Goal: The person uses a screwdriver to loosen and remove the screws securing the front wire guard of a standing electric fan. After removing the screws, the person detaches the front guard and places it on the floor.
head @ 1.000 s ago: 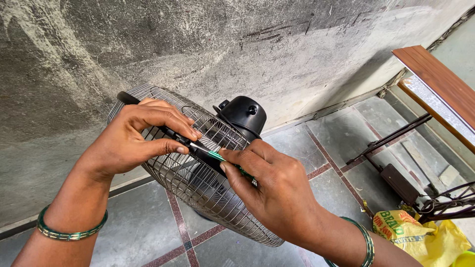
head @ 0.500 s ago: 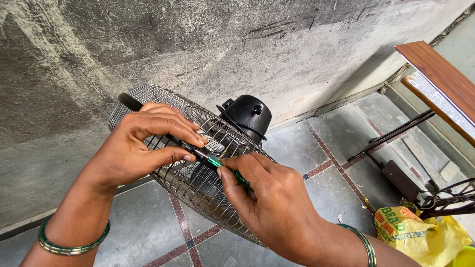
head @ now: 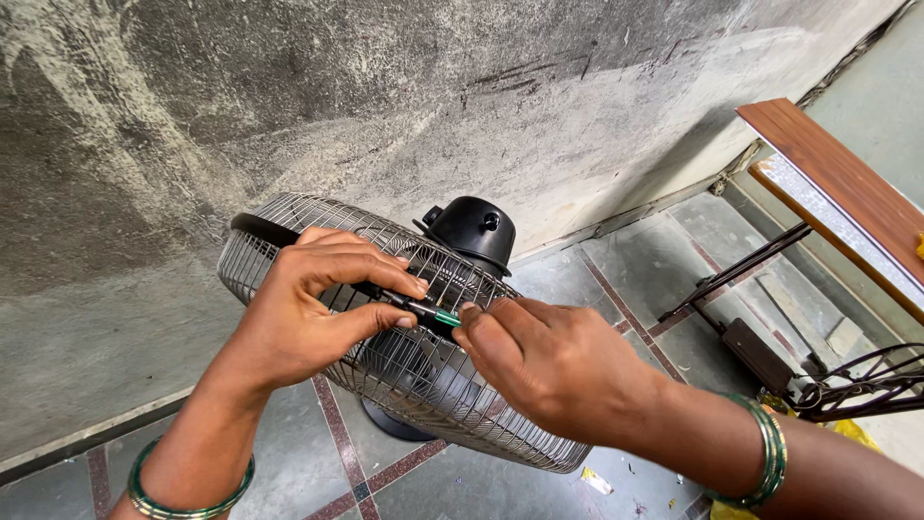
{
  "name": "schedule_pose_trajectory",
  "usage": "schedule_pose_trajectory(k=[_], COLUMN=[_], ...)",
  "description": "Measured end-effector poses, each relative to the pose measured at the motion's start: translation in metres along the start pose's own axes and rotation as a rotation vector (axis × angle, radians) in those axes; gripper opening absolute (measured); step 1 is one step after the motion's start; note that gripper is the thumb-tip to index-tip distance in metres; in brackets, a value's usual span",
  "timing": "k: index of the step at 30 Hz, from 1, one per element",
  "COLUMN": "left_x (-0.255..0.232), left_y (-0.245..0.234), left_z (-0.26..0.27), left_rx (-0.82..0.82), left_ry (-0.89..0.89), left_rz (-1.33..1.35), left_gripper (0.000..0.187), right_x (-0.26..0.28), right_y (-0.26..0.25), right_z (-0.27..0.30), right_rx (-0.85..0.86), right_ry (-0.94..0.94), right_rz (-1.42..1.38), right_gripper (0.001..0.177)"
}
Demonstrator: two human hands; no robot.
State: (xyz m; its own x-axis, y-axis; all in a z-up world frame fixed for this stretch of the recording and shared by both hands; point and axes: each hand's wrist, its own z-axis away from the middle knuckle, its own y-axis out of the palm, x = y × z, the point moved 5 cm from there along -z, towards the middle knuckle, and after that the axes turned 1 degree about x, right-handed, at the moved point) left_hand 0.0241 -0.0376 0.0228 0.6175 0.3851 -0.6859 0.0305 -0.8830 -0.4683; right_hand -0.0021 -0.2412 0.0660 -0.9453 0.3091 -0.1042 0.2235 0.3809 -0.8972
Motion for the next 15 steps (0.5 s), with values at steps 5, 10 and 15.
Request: schedule_pose_trajectory(k=[5, 10, 15], left_x=[0.003, 0.002, 0.002], left_y=[0.005, 0.012, 0.018], left_z=[0.003, 0.002, -0.001], left_rx=[-0.023, -0.039, -0.039], left_ry=[-0.016, -0.002, -0.016], left_rz=[-0.006, -0.002, -0.027], left_gripper=[0.025, 0.023, 0.024], right_x=[0.002, -0.017, -0.029], right_y=[-0.003, 0.009, 0.031], right_z=[0.000, -0.002, 0.014], right_rx=[0.090, 0.151, 0.288], right_ry=[-0.214, 0.504, 1.002], right_rz=[0.329, -0.236, -0.859], right_gripper=[0.026, 0.023, 0.039])
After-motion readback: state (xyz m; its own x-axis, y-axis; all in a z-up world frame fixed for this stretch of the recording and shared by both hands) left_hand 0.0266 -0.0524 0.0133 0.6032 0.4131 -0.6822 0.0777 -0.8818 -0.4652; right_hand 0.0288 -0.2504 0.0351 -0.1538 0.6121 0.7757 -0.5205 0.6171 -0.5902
